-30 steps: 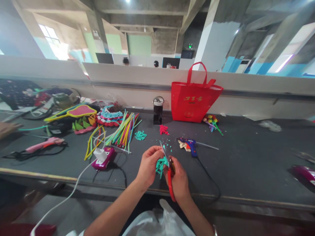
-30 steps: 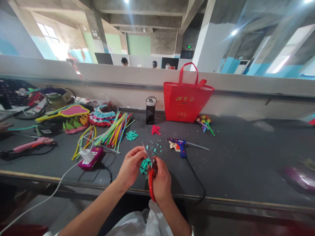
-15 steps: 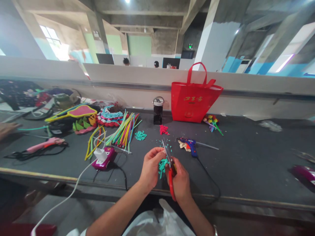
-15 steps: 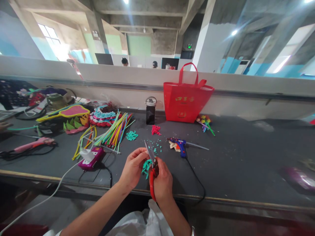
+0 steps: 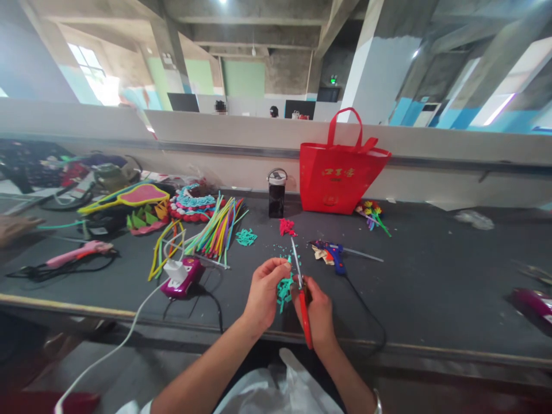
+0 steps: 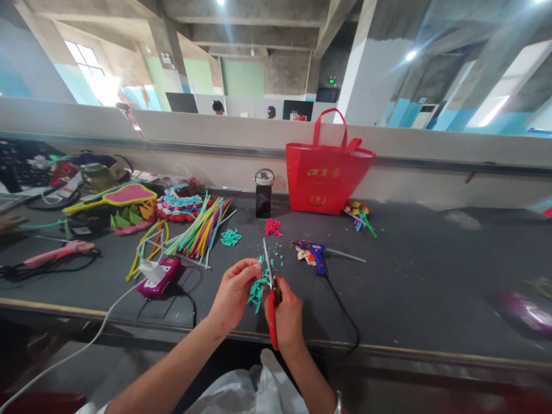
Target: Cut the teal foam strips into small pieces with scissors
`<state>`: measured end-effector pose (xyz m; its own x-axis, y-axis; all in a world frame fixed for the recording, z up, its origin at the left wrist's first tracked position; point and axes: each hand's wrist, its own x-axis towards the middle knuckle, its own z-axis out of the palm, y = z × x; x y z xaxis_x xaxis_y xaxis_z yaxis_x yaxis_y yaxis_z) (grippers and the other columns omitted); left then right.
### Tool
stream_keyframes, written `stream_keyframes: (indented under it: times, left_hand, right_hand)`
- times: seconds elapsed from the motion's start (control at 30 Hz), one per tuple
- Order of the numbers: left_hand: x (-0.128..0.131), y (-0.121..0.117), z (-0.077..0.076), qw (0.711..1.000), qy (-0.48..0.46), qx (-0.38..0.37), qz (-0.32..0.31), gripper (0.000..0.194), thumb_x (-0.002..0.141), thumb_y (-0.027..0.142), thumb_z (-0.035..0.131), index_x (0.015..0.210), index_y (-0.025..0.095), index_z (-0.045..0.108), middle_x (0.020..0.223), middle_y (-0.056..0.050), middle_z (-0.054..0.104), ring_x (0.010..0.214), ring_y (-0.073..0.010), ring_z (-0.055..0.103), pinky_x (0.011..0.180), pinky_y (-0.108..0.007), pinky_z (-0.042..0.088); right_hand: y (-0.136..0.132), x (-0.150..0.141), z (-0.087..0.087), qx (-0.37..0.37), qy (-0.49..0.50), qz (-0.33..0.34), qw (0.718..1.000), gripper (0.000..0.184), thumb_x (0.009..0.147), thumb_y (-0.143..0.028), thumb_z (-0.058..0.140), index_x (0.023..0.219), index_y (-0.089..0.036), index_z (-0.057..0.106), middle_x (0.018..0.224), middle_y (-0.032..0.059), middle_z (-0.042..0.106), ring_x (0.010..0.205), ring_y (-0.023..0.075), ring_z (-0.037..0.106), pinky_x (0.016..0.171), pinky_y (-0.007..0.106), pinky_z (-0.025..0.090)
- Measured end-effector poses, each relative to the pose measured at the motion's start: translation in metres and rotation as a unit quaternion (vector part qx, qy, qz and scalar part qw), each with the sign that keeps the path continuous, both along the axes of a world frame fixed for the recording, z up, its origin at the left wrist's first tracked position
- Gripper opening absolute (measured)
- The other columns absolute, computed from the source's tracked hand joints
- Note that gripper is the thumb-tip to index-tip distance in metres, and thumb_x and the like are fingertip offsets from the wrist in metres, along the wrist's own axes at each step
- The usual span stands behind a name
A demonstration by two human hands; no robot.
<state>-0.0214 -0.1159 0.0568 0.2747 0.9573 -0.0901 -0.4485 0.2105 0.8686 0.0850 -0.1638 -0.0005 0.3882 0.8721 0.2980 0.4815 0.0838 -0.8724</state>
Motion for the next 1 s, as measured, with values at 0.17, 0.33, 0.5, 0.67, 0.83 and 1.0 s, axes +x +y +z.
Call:
stream_keyframes:
  times: [0.17,0.33,0.5,0.67,0.83,1.0]
  left_hand:
    - [-0.004,0.003,-0.002,0.999,0.001,-0.003,-0.041,0.006,0.066,0.02,0.064,0.064,0.015,0.061,0.063,0.001,0.053,0.059,-0.009,0.047,0.06,-0.021,0.037]
    - [-0.008,0.006,-0.012,0.996,0.049,0.0,-0.08,0.007,0.065,0.017,0.059,0.058,0.015,0.059,0.058,0.001,0.052,0.058,-0.0098,0.046,0.061,-0.023,0.036]
    - [-0.008,0.006,-0.02,0.993,0.064,-0.009,-0.104,0.006,0.065,0.018,0.059,0.06,0.015,0.061,0.058,0.0,0.052,0.058,-0.0105,0.047,0.059,-0.023,0.034]
    - [-0.014,0.013,-0.026,0.988,0.084,-0.011,-0.128,0.008,0.066,0.021,0.06,0.063,0.015,0.063,0.054,0.001,0.051,0.055,-0.011,0.046,0.057,-0.023,0.033]
    - [-0.02,0.02,-0.028,0.98,0.188,0.061,-0.012,0.008,0.067,0.023,0.063,0.064,0.016,0.063,0.059,0.002,0.054,0.057,-0.0102,0.046,0.057,-0.022,0.033]
    - [-0.015,0.017,-0.019,0.96,0.227,0.162,-0.033,0.012,0.068,0.028,0.069,0.069,0.016,0.068,0.066,0.0,0.06,0.064,-0.0125,0.05,0.062,-0.022,0.037]
  right_hand:
    - [0.009,0.009,0.013,-0.034,0.155,0.029,0.987,0.042,0.081,-0.046,0.057,0.11,-0.017,0.06,0.067,-0.0007,0.062,0.052,0.0132,0.056,0.044,0.021,0.047]
    - [0.014,0.015,0.031,0.039,0.186,0.071,0.979,0.043,0.079,-0.039,0.062,0.116,-0.019,0.054,0.082,0.0008,0.065,0.065,0.0134,0.061,0.059,0.023,0.053]
    - [0.015,0.014,0.036,0.039,0.176,0.102,0.978,0.038,0.078,-0.036,0.06,0.113,-0.02,0.055,0.08,0.0002,0.065,0.065,0.0136,0.062,0.057,0.023,0.052]
    - [0.015,0.016,0.033,0.038,0.171,0.078,0.981,0.034,0.078,-0.033,0.058,0.109,-0.02,0.055,0.073,-0.0026,0.059,0.055,0.0106,0.056,0.051,0.021,0.048]
    - [0.019,0.021,0.028,0.046,0.233,0.063,0.969,0.036,0.075,-0.03,0.06,0.109,-0.019,0.053,0.071,-0.0049,0.056,0.049,0.0087,0.05,0.045,0.02,0.045]
    - [0.018,0.018,0.028,0.038,0.22,0.067,0.972,0.037,0.073,-0.03,0.062,0.107,-0.019,0.055,0.07,-0.0037,0.058,0.053,0.0101,0.051,0.049,0.021,0.046]
